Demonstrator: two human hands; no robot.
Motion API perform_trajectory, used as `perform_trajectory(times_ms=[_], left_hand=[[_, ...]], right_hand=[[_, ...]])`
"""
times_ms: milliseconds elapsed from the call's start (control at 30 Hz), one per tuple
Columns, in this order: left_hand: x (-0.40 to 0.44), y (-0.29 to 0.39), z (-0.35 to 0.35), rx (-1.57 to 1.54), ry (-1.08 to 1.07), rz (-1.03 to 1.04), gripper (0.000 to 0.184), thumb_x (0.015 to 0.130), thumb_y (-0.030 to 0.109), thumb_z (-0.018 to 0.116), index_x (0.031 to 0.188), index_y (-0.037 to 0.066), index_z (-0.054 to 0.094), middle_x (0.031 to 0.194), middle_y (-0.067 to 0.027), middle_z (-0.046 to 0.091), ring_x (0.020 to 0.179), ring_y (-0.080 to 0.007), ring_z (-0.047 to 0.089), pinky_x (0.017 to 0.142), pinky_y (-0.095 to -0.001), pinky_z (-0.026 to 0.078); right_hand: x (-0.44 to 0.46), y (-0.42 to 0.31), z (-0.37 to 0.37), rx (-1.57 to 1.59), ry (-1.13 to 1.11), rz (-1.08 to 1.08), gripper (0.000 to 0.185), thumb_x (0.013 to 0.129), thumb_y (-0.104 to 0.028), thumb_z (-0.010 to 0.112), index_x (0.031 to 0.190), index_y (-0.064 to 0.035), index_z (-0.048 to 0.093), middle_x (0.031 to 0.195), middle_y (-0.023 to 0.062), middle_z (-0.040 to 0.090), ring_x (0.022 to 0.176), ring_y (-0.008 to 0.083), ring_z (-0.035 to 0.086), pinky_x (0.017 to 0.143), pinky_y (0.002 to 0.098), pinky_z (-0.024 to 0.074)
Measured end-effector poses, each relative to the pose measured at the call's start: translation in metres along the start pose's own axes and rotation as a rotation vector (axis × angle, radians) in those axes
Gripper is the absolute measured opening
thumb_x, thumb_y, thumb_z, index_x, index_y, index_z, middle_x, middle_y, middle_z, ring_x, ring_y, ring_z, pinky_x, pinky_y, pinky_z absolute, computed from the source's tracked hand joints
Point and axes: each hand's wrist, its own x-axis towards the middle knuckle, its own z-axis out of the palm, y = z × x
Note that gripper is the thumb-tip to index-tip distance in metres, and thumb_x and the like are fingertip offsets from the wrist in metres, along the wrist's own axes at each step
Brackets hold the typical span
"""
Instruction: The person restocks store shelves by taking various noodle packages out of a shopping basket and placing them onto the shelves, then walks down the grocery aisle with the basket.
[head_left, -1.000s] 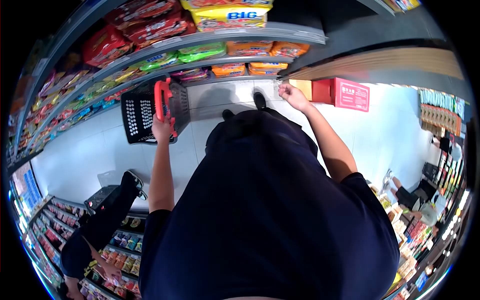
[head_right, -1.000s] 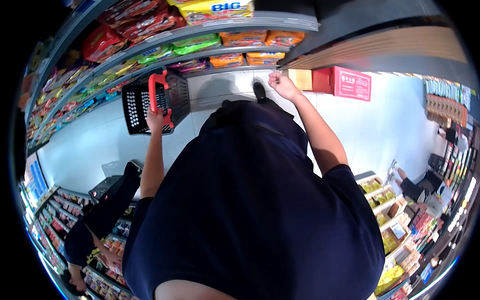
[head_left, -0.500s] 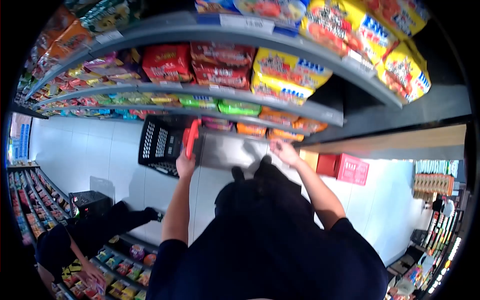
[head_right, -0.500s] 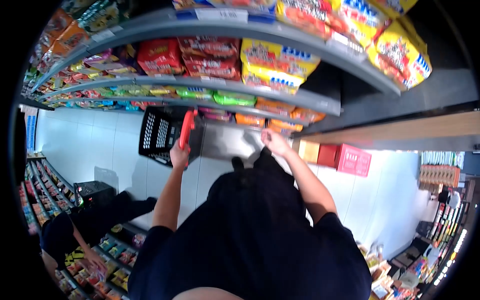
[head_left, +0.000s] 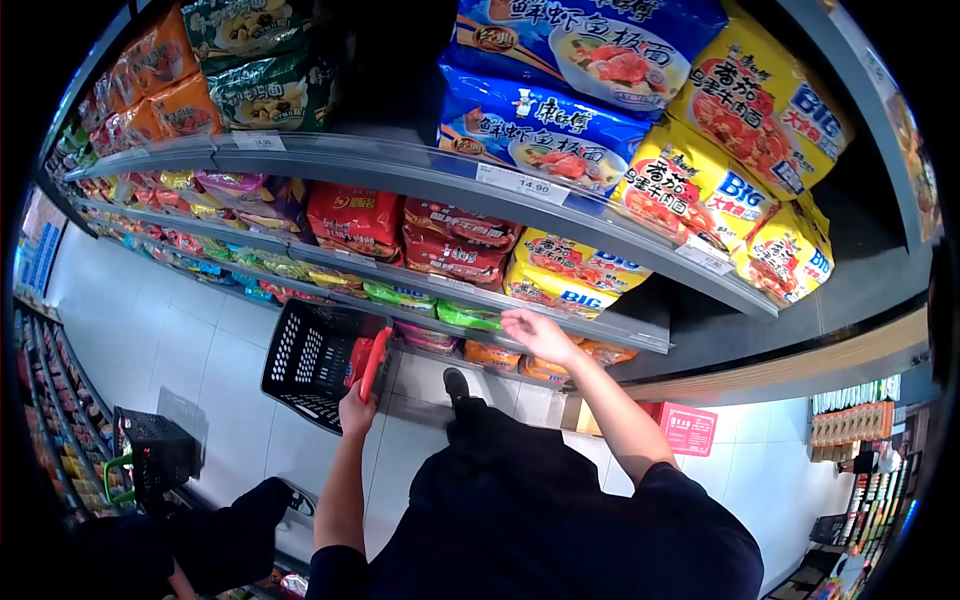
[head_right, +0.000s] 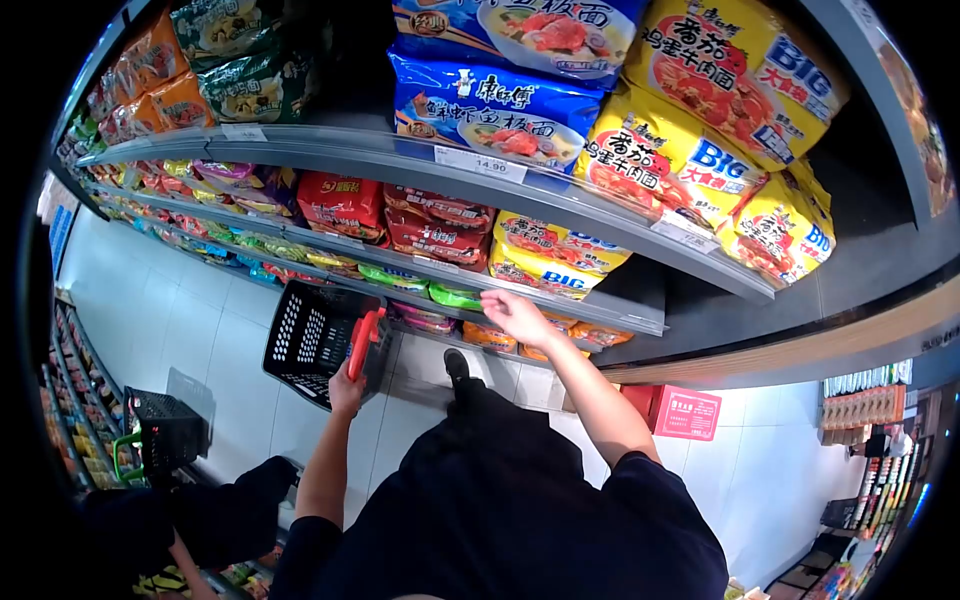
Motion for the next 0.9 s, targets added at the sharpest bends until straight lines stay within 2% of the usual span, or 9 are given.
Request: perform_trajectory(times_ms=[100, 133, 167, 200, 367, 467, 533, 767, 900], left_hand=[[0.003, 0.005, -0.006, 0.068, 0.012, 0.034, 0.04, 0.078, 0.017, 0.065, 0.116, 0.009, 0.06, 0.089, -0.0221, 0.066, 0.085, -0.0398, 0.064, 0.074, -0.0454, 0.051], [0.008, -0.009, -0.002, 0.046, 0.003, 0.03, 0.039, 0.078, 0.018, 0.065, 0.116, 0.009, 0.06, 0.089, -0.0221, 0.066, 0.084, -0.0396, 0.064, 0.073, -0.0455, 0.051], [0.012, -0.024, 0.003, 0.028, -0.02, 0.03, 0.039, 0.078, 0.019, 0.065, 0.116, 0.008, 0.06, 0.088, -0.022, 0.066, 0.083, -0.0394, 0.064, 0.072, -0.0457, 0.051], [0.01, -0.013, -0.005, 0.063, -0.022, 0.008, 0.04, 0.078, 0.019, 0.066, 0.116, 0.008, 0.06, 0.087, -0.0216, 0.066, 0.082, -0.0389, 0.065, 0.071, -0.0453, 0.051], [0.017, 0.003, -0.015, 0.044, -0.067, -0.074, 0.042, 0.079, 0.022, 0.067, 0.118, 0.008, 0.059, 0.082, -0.0192, 0.067, 0.078, -0.0365, 0.066, 0.068, -0.0435, 0.051], [0.022, -0.017, -0.015, 0.066, -0.115, -0.066, 0.038, 0.083, 0.029, 0.065, 0.116, 0.011, 0.058, 0.085, -0.0219, 0.065, 0.084, -0.0418, 0.063, 0.071, -0.0472, 0.05], [0.025, -0.028, -0.015, 0.053, -0.147, -0.087, 0.037, 0.086, 0.03, 0.06, 0.118, 0.012, 0.055, 0.086, -0.0244, 0.064, 0.083, -0.0437, 0.062, 0.071, -0.0498, 0.048], [0.022, -0.003, -0.022, 0.126, -0.238, 0.007, 0.049, 0.081, 0.02, 0.062, 0.126, 0.009, 0.045, 0.088, -0.0242, 0.064, 0.085, -0.0403, 0.063, 0.075, -0.0483, 0.049], [0.024, -0.011, -0.018, -0.029, -0.272, -0.016, 0.055, 0.077, 0.016, 0.064, 0.129, 0.01, 0.045, 0.093, -0.0228, 0.063, 0.089, -0.0397, 0.062, 0.077, -0.0474, 0.049]], right_hand=[[0.028, -0.012, -0.004, -0.032, 0.018, -0.017, 0.032, 0.094, -0.016, 0.057, 0.123, -0.0016, 0.053, 0.114, 0.0093, 0.062, 0.105, 0.0166, 0.06, 0.093, 0.0305, 0.0484], [0.04, -0.003, -0.005, -0.089, 0.031, -0.117, 0.031, 0.092, -0.015, 0.059, 0.121, -0.0032, 0.055, 0.112, 0.0096, 0.063, 0.104, 0.0173, 0.061, 0.091, 0.0313, 0.049], [0.047, -0.013, -0.004, -0.29, 0.097, -0.139, 0.032, 0.09, -0.013, 0.061, 0.12, -0.0035, 0.055, 0.112, 0.0111, 0.061, 0.103, 0.0196, 0.062, 0.09, 0.0326, 0.0499], [0.06, 0.008, -0.002, -0.139, 0.157, -0.253, 0.034, 0.088, -0.013, 0.062, 0.12, -0.0022, 0.055, 0.113, 0.0139, 0.058, 0.102, 0.0231, 0.062, 0.088, 0.0341, 0.0505], [0.08, 0.005, 0.002, -0.22, 0.233, -0.199, 0.034, 0.087, -0.012, 0.063, 0.118, -0.0025, 0.053, 0.113, 0.0168, 0.052, 0.103, 0.027, 0.062, 0.093, 0.0344, 0.0474], [0.073, -0.007, 0.004, -0.291, 0.257, -0.225, 0.029, 0.084, -0.01, 0.064, 0.111, -0.0021, 0.056, 0.104, 0.015, 0.056, 0.093, 0.0251, 0.064, 0.084, 0.0353, 0.0501], [0.074, 0.005, 0.008, -0.268, 0.191, -0.13, 0.025, 0.085, -0.011, 0.064, 0.109, -0.0026, 0.058, 0.092, 0.0121, 0.062, 0.089, 0.0241, 0.065, 0.081, 0.0341, 0.0511], [0.078, 0.018, 0.08, -0.136, -0.188, 0.036, 0.026, 0.09, -0.012, 0.062, 0.114, -0.0011, 0.057, 0.102, 0.0118, 0.067, 0.094, 0.0191, 0.065, 0.085, 0.0319, 0.0509], [0.091, 0.021, 0.137, -0.212, -0.449, -0.117, 0.029, 0.087, -0.012, 0.063, 0.115, -0.0045, 0.057, 0.104, 0.0119, 0.066, 0.096, 0.0225, 0.066, 0.084, 0.0335, 0.0515]])
